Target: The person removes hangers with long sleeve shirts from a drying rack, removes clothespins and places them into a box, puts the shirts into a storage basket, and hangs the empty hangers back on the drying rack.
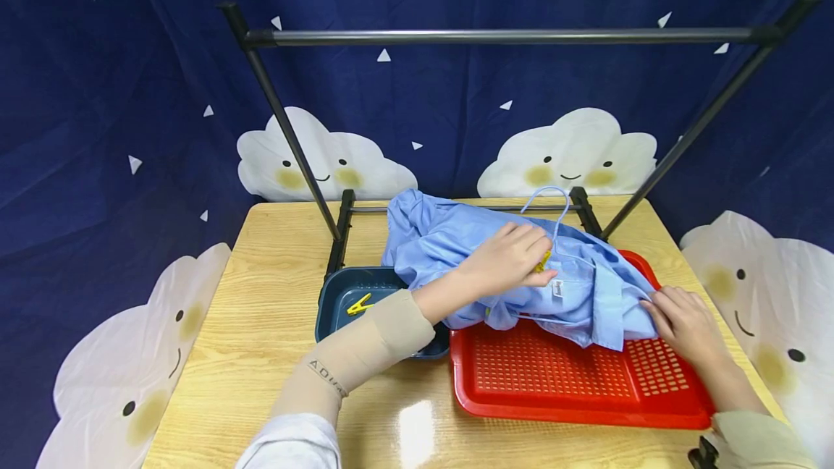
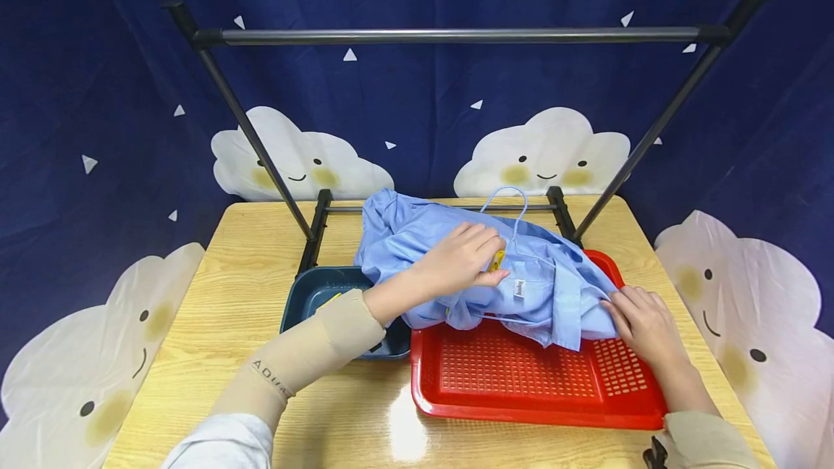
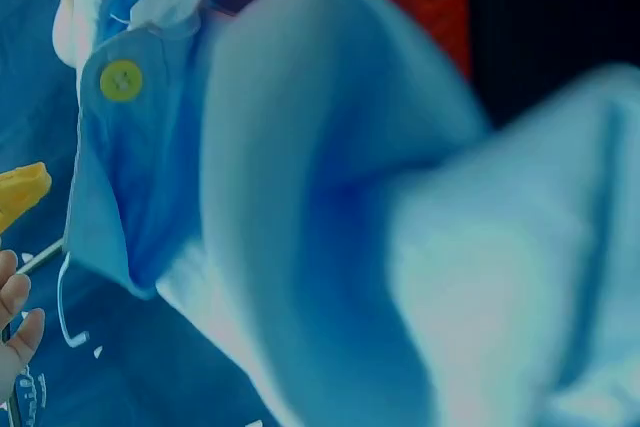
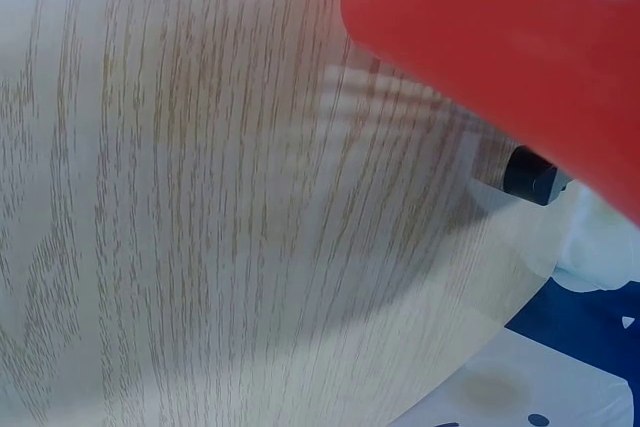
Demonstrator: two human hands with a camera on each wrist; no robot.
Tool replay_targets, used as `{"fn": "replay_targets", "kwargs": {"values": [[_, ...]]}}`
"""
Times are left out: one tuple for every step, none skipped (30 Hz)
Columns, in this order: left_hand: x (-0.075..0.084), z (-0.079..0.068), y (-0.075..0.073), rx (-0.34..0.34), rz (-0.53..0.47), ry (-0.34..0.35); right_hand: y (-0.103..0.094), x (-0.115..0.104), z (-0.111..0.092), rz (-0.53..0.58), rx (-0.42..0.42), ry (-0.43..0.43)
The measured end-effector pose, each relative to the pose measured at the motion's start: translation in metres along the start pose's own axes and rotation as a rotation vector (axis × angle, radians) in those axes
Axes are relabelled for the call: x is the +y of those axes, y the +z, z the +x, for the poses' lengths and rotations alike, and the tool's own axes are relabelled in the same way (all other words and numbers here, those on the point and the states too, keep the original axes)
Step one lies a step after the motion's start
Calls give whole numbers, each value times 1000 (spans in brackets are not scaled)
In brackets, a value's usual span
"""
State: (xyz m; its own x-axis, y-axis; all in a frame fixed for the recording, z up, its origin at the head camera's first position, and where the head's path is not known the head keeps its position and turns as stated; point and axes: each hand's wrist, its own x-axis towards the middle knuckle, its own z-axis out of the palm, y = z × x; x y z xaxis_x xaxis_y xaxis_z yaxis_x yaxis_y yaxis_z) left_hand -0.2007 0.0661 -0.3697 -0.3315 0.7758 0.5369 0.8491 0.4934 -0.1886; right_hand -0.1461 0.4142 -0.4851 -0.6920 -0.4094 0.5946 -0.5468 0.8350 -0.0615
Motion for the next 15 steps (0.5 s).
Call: {"fn": "replay_targets", "kwargs": {"values": [[-2, -4, -1, 13, 6, -2, 0, 0, 0, 0, -2, 1], [-4, -7, -3, 26, 8, -4, 0, 0, 0, 1, -3, 2], [-6, -11, -4, 35, 12, -10, 0, 1, -1, 1, -6, 3], [-8, -15, -5, 42, 16, -15, 0, 1, -1, 0, -8, 4], [-10, -19, -5, 51, 17, -21, 0, 1, -1, 0, -9, 4], [-12, -23, -6, 58, 21, -27, 0, 1, -1, 0, -9, 4], [-14, -27, -6, 66, 27, -32, 0, 0, -1, 0, -10, 4], [-16, -31, -6, 74, 33, -38, 0, 0, -1, -1, -10, 3], [-18, -36, -6, 82, 45, -41, 0, 0, -1, -2, -9, 2], [-20, -41, -6, 90, 55, -45, 0, 0, -1, -3, -7, 0], [-22, -46, -6, 98, 63, -49, 0, 0, -1, -3, -4, -2], [-24, -51, -6, 102, 73, -53, 0, 0, -1, -4, -3, -4], [-27, -56, -6, 106, 81, -60, -1, 0, 0, -4, -2, -5], [-29, -62, -5, 108, 85, -70, -1, 0, 0, -4, -2, -6], [-32, -67, -5, 111, 90, -78, -1, 0, 0, -4, -1, -6]]}}
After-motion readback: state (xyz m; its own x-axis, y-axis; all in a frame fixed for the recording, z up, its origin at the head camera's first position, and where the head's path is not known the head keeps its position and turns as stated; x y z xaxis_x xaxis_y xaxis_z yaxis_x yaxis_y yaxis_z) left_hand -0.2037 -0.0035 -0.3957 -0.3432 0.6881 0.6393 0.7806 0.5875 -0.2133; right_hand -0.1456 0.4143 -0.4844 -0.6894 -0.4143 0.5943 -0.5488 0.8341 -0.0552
